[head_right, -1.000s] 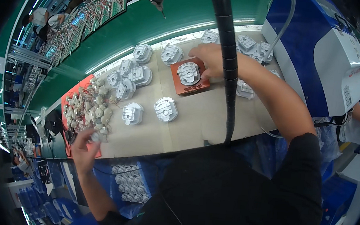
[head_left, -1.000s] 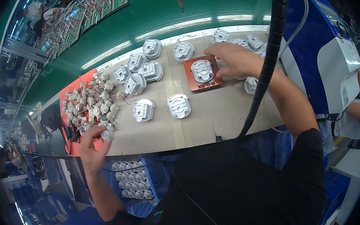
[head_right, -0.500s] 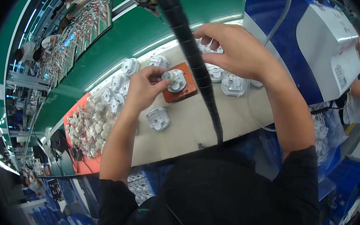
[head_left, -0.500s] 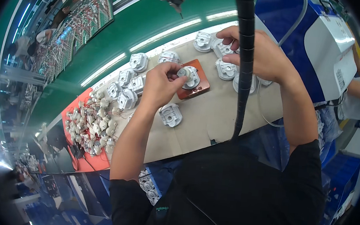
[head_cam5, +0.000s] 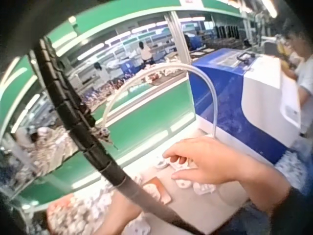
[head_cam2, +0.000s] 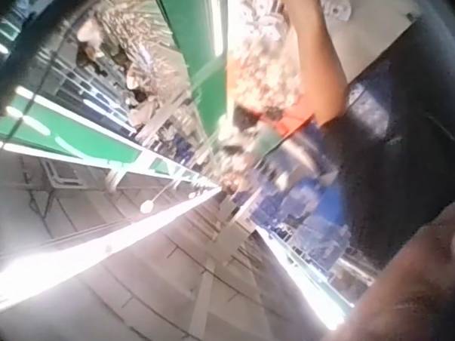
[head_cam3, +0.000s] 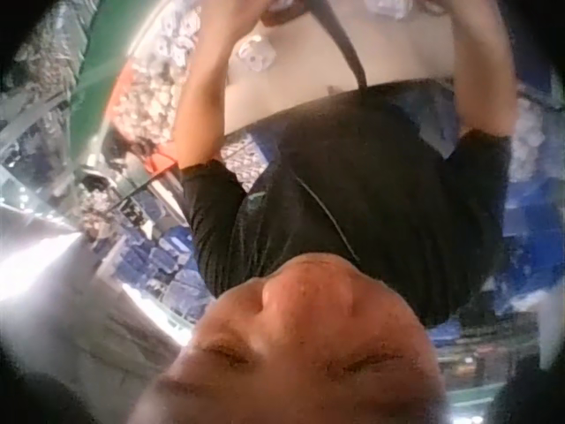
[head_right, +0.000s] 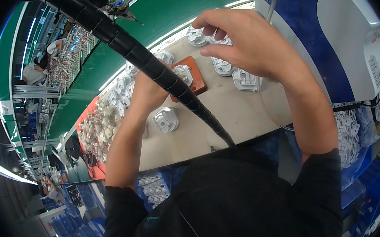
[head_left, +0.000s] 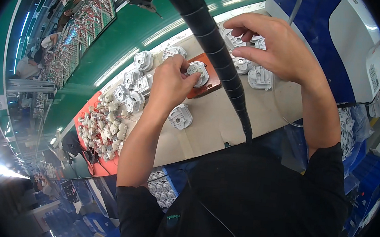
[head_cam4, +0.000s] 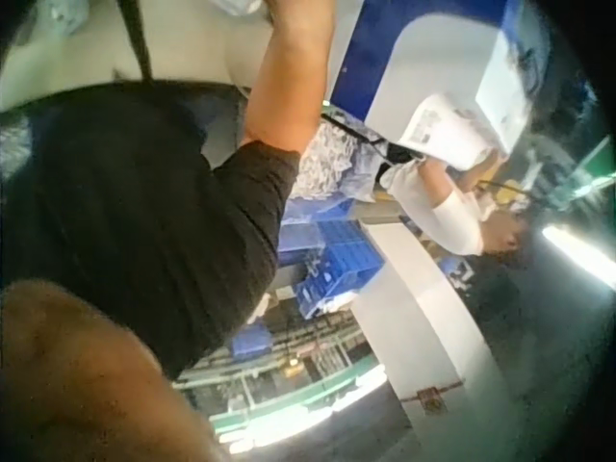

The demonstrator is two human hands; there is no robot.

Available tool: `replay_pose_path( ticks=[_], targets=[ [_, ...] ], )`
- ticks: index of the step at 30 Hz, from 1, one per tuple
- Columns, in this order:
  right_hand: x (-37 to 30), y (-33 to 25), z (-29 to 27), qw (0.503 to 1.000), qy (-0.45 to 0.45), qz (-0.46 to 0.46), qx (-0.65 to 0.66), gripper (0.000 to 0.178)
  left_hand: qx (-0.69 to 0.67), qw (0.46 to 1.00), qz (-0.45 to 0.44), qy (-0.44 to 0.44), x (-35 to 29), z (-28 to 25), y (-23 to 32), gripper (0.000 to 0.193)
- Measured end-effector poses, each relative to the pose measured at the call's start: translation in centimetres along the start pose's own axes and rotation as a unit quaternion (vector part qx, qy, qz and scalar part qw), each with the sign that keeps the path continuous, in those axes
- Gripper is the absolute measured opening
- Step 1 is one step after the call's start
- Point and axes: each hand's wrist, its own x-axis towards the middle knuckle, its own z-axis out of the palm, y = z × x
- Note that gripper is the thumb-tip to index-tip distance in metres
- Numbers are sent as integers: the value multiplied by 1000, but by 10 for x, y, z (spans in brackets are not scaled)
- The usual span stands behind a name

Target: The recorder is assembling small electronic motor components into white plastic housings using a pneumatic press tool at an industrial assembly station.

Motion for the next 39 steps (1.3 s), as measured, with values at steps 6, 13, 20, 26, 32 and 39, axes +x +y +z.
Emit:
replay_pose_path(
  ticks=[6,13,20,26,32,39],
  targets=[
    [7,-12,-7,1000,16,-19,7,42,-61,998,-14,8,-7,5,-3,30],
    [37,-66,-26,994,58,-90,16,35,5,998,-14,60,-11,15,-1,32],
    [113,-88,9,949,244,-182,76,73,-51,996,-20,64,-15,18,-16,34],
    [214,-107,32,920,372,-116,35,77,-93,992,-41,72,-18,25,-15,34],
    [217,-113,33,908,346,-101,215,45,-86,987,-17,132,-18,29,-20,30],
    [134,-115,52,900,276,18,336,31,-99,988,-42,108,-19,31,-20,32]
  ],
)
